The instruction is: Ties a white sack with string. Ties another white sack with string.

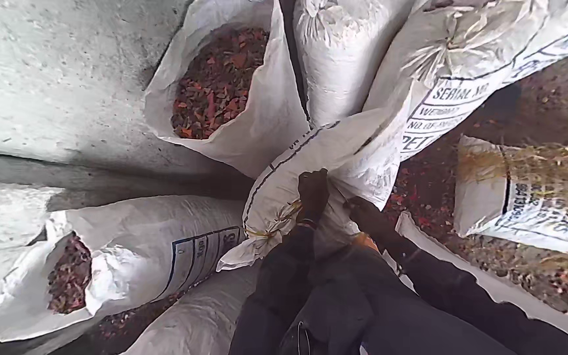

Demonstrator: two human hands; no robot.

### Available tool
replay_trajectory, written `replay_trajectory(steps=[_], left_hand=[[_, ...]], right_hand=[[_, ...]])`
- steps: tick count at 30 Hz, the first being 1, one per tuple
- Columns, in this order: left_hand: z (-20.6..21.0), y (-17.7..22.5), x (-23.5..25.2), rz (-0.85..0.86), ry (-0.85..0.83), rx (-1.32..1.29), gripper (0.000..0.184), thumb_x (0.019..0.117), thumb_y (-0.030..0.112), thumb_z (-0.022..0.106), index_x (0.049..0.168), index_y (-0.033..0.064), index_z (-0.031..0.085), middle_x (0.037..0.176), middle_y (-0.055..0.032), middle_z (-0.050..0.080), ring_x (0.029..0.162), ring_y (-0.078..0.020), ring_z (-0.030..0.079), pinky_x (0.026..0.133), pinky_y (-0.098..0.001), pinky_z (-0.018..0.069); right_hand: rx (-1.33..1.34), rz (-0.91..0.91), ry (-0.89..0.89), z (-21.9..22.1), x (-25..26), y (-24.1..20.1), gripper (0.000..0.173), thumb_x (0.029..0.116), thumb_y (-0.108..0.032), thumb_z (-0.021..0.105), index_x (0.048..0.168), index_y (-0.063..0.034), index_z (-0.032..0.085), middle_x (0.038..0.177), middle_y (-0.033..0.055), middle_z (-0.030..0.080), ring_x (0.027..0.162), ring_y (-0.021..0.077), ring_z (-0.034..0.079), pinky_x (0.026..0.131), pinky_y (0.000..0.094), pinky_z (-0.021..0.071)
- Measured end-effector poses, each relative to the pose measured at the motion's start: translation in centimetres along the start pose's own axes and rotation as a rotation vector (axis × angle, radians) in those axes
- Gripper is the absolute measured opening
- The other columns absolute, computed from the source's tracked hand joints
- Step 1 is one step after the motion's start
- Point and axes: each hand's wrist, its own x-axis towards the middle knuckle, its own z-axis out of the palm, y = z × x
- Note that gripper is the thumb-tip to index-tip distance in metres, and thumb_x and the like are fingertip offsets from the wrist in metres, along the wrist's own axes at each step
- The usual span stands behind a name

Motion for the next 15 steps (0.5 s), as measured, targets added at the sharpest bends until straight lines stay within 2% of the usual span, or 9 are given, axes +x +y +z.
replay_trajectory(steps=[1, 3, 5, 7, 10, 11, 13, 15], left_hand=[[-0.4, 0.3, 0.2, -0.035, -0.028, -0.007, 0.027, 0.0956, -0.002, 0.060, 0.120, -0.0059, 0.070, 0.112, -0.0276, 0.071, 0.114, -0.0486, 0.063, 0.102, -0.0583, 0.0451], [-0.9, 1.0, 0.4, -0.109, -0.107, -0.024, 0.027, 0.0965, -0.002, 0.057, 0.120, -0.0051, 0.071, 0.114, -0.0264, 0.071, 0.118, -0.0474, 0.062, 0.106, -0.0568, 0.0432], [-1.5, 1.5, 0.8, -0.162, -0.183, -0.038, 0.027, 0.0979, -0.002, 0.054, 0.118, -0.0044, 0.071, 0.114, -0.0252, 0.071, 0.121, -0.0450, 0.061, 0.109, -0.0553, 0.0405], [-1.7, 1.7, 1.0, -0.197, -0.193, -0.038, 0.026, 0.0988, -0.002, 0.052, 0.115, -0.0035, 0.073, 0.111, -0.0245, 0.072, 0.120, -0.0436, 0.062, 0.108, -0.0542, 0.0424], [-0.5, 1.3, 0.8, -0.152, 0.001, -0.036, 0.022, 0.0953, -0.004, 0.055, 0.102, -0.0048, 0.076, 0.097, -0.0254, 0.074, 0.105, -0.0460, 0.068, 0.094, -0.0561, 0.0514], [-0.1, 1.1, 0.8, -0.139, 0.058, -0.031, 0.020, 0.0941, -0.005, 0.056, 0.099, -0.0053, 0.076, 0.095, -0.0259, 0.073, 0.102, -0.0465, 0.069, 0.091, -0.0564, 0.0531], [0.2, 1.0, 1.0, -0.162, 0.095, -0.026, 0.018, 0.0930, -0.005, 0.058, 0.097, -0.0056, 0.076, 0.094, -0.0267, 0.073, 0.099, -0.0471, 0.070, 0.086, -0.0559, 0.0550], [0.5, 1.1, 1.2, -0.198, 0.122, -0.019, 0.017, 0.0921, -0.005, 0.059, 0.095, -0.0058, 0.075, 0.092, -0.0272, 0.072, 0.097, -0.0474, 0.070, 0.081, -0.0554, 0.0561]], right_hand=[[-0.096, -0.035, 0.024, -0.3, -0.1, 0.0, 0.034, 0.1092, -0.012, 0.038, 0.128, 0.0077, 0.057, 0.089, 0.0130, 0.061, 0.072, 0.0151, 0.054, 0.072, 0.0332, 0.0464], [-0.215, -0.103, 0.087, -1.0, -0.3, 1.0, 0.034, 0.1079, -0.012, 0.039, 0.123, 0.0094, 0.061, 0.092, 0.0196, 0.066, 0.079, 0.0245, 0.062, 0.079, 0.0428, 0.0499], [-0.276, -0.175, 0.156, -1.9, 0.2, 2.0, 0.034, 0.1067, -0.013, 0.043, 0.115, 0.0095, 0.066, 0.088, 0.0212, 0.068, 0.078, 0.0295, 0.066, 0.078, 0.0482, 0.0506], [-0.295, -0.239, 0.182, -2.3, 0.5, 2.4, 0.032, 0.1058, -0.012, 0.045, 0.112, 0.0098, 0.068, 0.085, 0.0210, 0.069, 0.075, 0.0299, 0.066, 0.075, 0.0482, 0.0515], [-0.307, -0.340, 0.207, -2.6, 1.1, 2.7, 0.031, 0.1036, -0.010, 0.046, 0.110, 0.0109, 0.069, 0.081, 0.0209, 0.068, 0.071, 0.0297, 0.066, 0.071, 0.0471, 0.0523], [-0.334, -0.367, 0.204, -2.9, 1.5, 2.3, 0.031, 0.1031, -0.009, 0.046, 0.109, 0.0115, 0.068, 0.082, 0.0229, 0.068, 0.072, 0.0333, 0.067, 0.071, 0.0500, 0.0526], [-0.417, -0.386, 0.154, -3.8, 2.2, 0.6, 0.030, 0.1038, -0.008, 0.046, 0.109, 0.0123, 0.068, 0.089, 0.0289, 0.070, 0.082, 0.0437, 0.070, 0.077, 0.0575, 0.0524], [-0.514, -0.350, 0.070, -4.3, 3.0, -1.6, 0.032, 0.1057, -0.010, 0.044, 0.113, 0.0115, 0.067, 0.095, 0.0311, 0.070, 0.092, 0.0485, 0.069, 0.083, 0.0615, 0.0510]])
